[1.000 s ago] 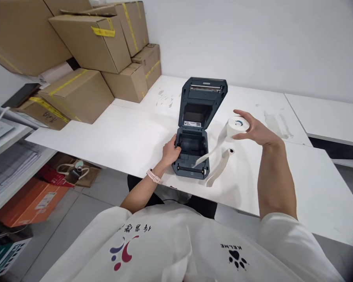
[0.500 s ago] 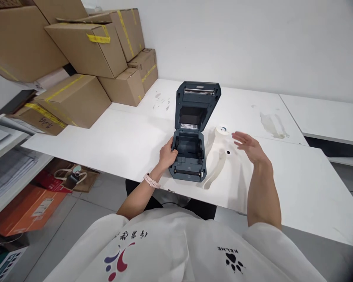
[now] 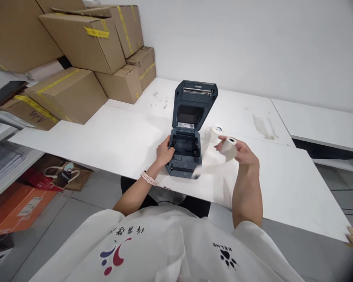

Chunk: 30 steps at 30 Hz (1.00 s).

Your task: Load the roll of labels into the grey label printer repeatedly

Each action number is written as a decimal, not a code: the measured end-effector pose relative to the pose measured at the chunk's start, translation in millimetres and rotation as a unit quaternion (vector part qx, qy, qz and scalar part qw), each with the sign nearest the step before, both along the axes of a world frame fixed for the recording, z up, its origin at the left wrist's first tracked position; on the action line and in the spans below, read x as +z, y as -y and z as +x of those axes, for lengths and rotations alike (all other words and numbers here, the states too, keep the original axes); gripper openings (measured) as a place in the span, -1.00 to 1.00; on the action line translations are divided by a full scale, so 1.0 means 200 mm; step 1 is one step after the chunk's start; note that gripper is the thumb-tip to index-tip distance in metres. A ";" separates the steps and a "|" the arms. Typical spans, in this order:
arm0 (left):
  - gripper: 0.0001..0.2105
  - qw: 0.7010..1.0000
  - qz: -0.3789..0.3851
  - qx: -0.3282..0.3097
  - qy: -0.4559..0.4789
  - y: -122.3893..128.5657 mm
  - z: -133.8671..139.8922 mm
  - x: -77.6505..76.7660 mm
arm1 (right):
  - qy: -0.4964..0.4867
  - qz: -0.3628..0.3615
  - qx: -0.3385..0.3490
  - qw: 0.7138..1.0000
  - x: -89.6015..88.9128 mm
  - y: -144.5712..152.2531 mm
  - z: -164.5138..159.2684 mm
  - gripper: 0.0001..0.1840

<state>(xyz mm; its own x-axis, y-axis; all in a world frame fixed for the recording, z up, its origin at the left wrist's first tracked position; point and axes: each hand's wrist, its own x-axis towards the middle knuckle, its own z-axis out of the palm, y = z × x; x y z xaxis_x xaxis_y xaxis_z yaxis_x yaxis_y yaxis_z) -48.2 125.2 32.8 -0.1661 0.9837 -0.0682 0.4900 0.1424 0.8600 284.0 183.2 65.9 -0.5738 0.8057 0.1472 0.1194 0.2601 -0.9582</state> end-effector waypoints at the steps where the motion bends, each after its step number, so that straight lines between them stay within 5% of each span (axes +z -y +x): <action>1: -0.23 1.000 0.000 0.002 -0.002 0.00 0.00 0.00 | 0.053 0.030 0.047 0.997 0.08 0.00 -0.08 -0.18; 5: -0.24 1.000 -0.003 0.010 -0.008 0.00 0.00 0.01 | 0.311 0.193 0.112 0.924 0.27 -0.03 -0.51 -0.37; 8: -0.26 1.000 0.000 0.007 -0.004 0.00 0.00 -0.01 | 0.494 0.266 0.081 0.824 0.21 -0.05 -0.79 -0.41; 10: -0.26 1.000 0.002 0.006 -0.002 0.00 0.00 -0.02 | 0.544 0.275 0.073 0.789 0.14 -0.06 -0.88 -0.46; 14: -0.26 1.000 0.003 0.010 -0.007 -0.01 0.00 -0.03 | 0.551 0.275 0.047 0.787 0.04 -0.04 -0.92 -0.52; 18: -0.28 1.000 0.013 0.011 0.001 0.00 0.00 -0.02 | 0.527 0.295 0.017 0.797 0.06 0.07 -0.86 -0.49; 24: -0.34 0.995 0.059 -0.015 0.074 0.03 0.01 -0.01 | 0.353 0.286 0.061 0.889 0.01 0.42 -0.64 -0.35; 27: -0.34 0.991 0.057 -0.021 0.120 0.03 0.01 -0.02 | 0.342 0.305 0.079 0.885 -0.06 0.54 -0.59 0.03; 30: -0.33 0.989 0.045 -0.025 0.139 0.03 0.01 -0.03 | 0.348 0.322 0.043 0.880 -0.12 0.60 -0.60 -0.15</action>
